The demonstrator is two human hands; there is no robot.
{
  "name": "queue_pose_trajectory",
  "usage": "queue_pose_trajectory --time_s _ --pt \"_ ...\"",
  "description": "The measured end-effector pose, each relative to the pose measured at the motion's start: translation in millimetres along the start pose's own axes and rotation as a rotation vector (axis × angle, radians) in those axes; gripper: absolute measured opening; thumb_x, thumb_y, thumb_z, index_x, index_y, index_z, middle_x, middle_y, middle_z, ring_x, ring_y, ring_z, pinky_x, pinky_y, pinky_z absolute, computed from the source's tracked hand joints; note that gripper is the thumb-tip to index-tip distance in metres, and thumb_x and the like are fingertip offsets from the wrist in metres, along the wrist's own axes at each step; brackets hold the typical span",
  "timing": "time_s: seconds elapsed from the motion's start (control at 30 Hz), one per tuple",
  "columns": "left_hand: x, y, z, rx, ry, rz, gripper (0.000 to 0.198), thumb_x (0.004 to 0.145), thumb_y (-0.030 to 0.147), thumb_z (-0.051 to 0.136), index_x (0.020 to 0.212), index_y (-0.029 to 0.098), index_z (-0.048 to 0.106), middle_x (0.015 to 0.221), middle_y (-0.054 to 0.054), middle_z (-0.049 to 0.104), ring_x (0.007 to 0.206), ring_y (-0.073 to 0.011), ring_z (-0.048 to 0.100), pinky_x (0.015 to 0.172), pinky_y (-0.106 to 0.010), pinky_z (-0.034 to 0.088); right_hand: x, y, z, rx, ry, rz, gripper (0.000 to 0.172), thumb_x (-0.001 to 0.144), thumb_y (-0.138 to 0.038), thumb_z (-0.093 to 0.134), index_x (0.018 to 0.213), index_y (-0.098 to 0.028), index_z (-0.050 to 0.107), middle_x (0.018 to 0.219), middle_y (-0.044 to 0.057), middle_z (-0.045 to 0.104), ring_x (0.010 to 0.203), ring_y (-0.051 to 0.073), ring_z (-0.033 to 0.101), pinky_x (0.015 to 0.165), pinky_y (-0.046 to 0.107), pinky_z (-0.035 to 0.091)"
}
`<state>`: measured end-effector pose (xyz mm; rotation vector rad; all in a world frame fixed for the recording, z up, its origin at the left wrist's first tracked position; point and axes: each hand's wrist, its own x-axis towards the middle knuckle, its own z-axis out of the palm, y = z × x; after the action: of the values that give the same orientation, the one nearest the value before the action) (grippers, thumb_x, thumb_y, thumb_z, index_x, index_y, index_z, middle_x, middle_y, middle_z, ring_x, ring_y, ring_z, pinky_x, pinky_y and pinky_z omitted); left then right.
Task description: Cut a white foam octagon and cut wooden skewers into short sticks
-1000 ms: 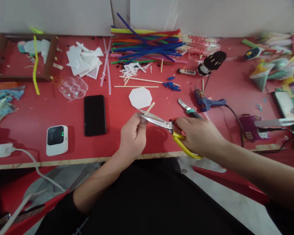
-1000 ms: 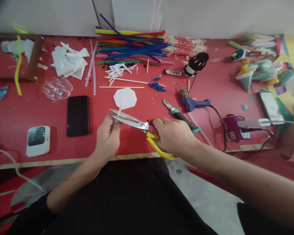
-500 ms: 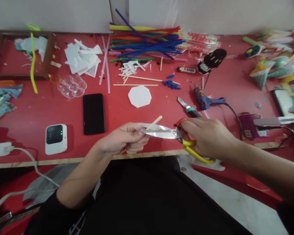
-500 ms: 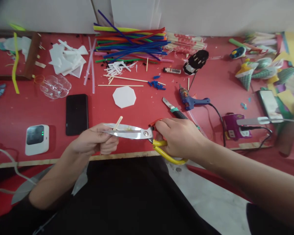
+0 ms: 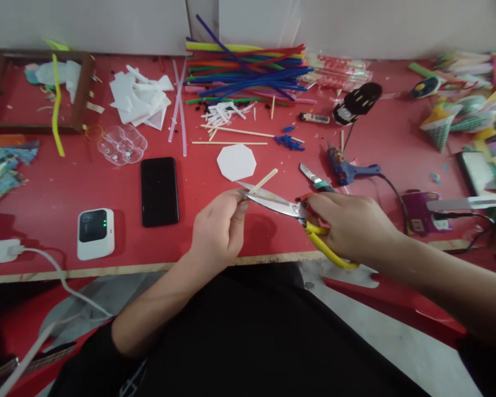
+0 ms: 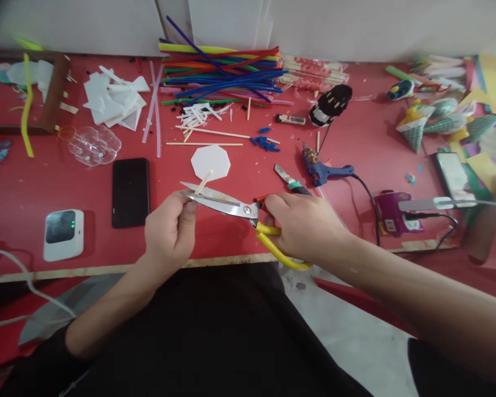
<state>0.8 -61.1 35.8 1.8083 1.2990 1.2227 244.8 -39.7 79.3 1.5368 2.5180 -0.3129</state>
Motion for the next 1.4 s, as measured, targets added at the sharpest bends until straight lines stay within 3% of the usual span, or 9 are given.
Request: queue_pose_trajectory --time_s 0.13,0.3,0.5,0.67,0.8,1.13,1.23,1.3,1.4 --pt "-3 4 9.0 0.132 0.139 0.088 0.02 0.106 0.024 0.042 0.093 0.019 0.058 0.079 -0.003 0.065 0.07 -0.0138 0.062 0.064 -0.025 0.047 2 -4 -3 -0.026 0.002 0.013 0.015 0.08 -0.036 0.051 0.077 -0.022 0.056 0.068 0.005 0.058 0.06 0.019 0.048 0.058 0.03 0.027" --pt "0 -2 8.1 -0.101 0.063 0.029 0.026 0.108 0.031 0.042 0.087 0.021 0.055 0.073 0.002 0.059 0.054 -0.008 0.045 0.053 -0.022 0.038 5 -1 -4 -0.041 0.033 0.013 0.015 0.078 -0.036 0.052 0.078 -0.022 0.058 0.071 0.007 0.061 0.061 0.02 0.049 0.057 0.031 0.027" --pt "-1 -17 3.8 -0.559 -0.172 -0.235 0.033 0.103 0.05 0.048 0.086 0.022 0.057 0.065 0.004 0.046 0.049 -0.008 0.036 0.045 -0.024 0.031 1 4 1 -0.063 0.047 -0.06 0.018 0.078 -0.035 0.05 0.08 -0.021 0.061 0.067 0.005 0.061 0.062 0.02 0.054 0.058 0.03 0.028" --pt "6 -20 -8.5 -1.148 -0.603 -0.51 0.039 0.092 0.055 0.065 0.075 0.022 0.051 0.054 0.009 0.028 0.038 -0.0048 0.017 0.035 -0.021 0.015 -4 6 4 -0.031 0.068 -0.143 0.012 0.08 -0.027 0.05 0.081 -0.021 0.06 0.07 0.005 0.065 0.061 0.019 0.056 0.057 0.029 0.029" --pt "10 -19 -20.5 -1.252 -0.82 -0.674 0.042 0.089 0.054 0.068 0.07 0.022 0.049 0.05 0.01 0.021 0.037 -0.005 0.012 0.033 -0.022 0.01 -6 7 10 -0.011 0.069 -0.205 0.011 0.081 -0.026 0.048 0.082 -0.021 0.058 0.067 0.003 0.062 0.06 0.019 0.056 0.059 0.03 0.029" --pt "11 -19 -25.6 -0.99 -0.454 -0.762 0.03 0.093 0.046 0.066 0.081 0.019 0.059 0.053 0.011 0.027 0.043 -0.0046 0.013 0.038 -0.017 0.013 -5 -6 21 0.039 -0.051 0.006 0.035 0.095 -0.052 0.048 0.091 -0.018 0.059 0.07 0.006 0.064 0.062 0.021 0.061 0.058 0.029 0.029" --pt "14 -25 -38.1 -1.029 -0.249 -0.748 0.032 0.089 0.045 0.07 0.075 0.021 0.052 0.054 0.012 0.02 0.043 -0.0052 0.01 0.037 -0.016 0.014 -6 -2 27 0.057 -0.099 0.057 0.045 0.097 -0.058 0.042 0.097 -0.018 0.06 0.074 0.008 0.068 0.065 0.022 0.064 0.058 0.029 0.03" --pt "15 -28 -46.0 -0.914 -0.167 -0.715 0.026 0.093 0.044 0.066 0.082 0.021 0.058 0.053 0.011 0.025 0.043 -0.0057 0.013 0.038 -0.016 0.015 -6 3 34 0.007 -0.145 0.105 0.047 0.098 -0.06 0.042 0.1 -0.017 0.062 0.079 0.01 0.071 0.067 0.023 0.067 0.056 0.03 0.03" --pt "15 -25 -48.6 -0.557 -0.18 -0.602 0.024 0.1 0.041 0.056 0.092 0.02 0.065 0.06 0.007 0.042 0.046 -0.0061 0.029 0.043 -0.018 0.023 -2 9 47 -0.144 -0.202 0.145 0.051 0.093 -0.066 0.049 0.097 -0.018 0.065 0.083 0.012 0.074 0.071 0.026 0.07 0.053 0.03 0.028"
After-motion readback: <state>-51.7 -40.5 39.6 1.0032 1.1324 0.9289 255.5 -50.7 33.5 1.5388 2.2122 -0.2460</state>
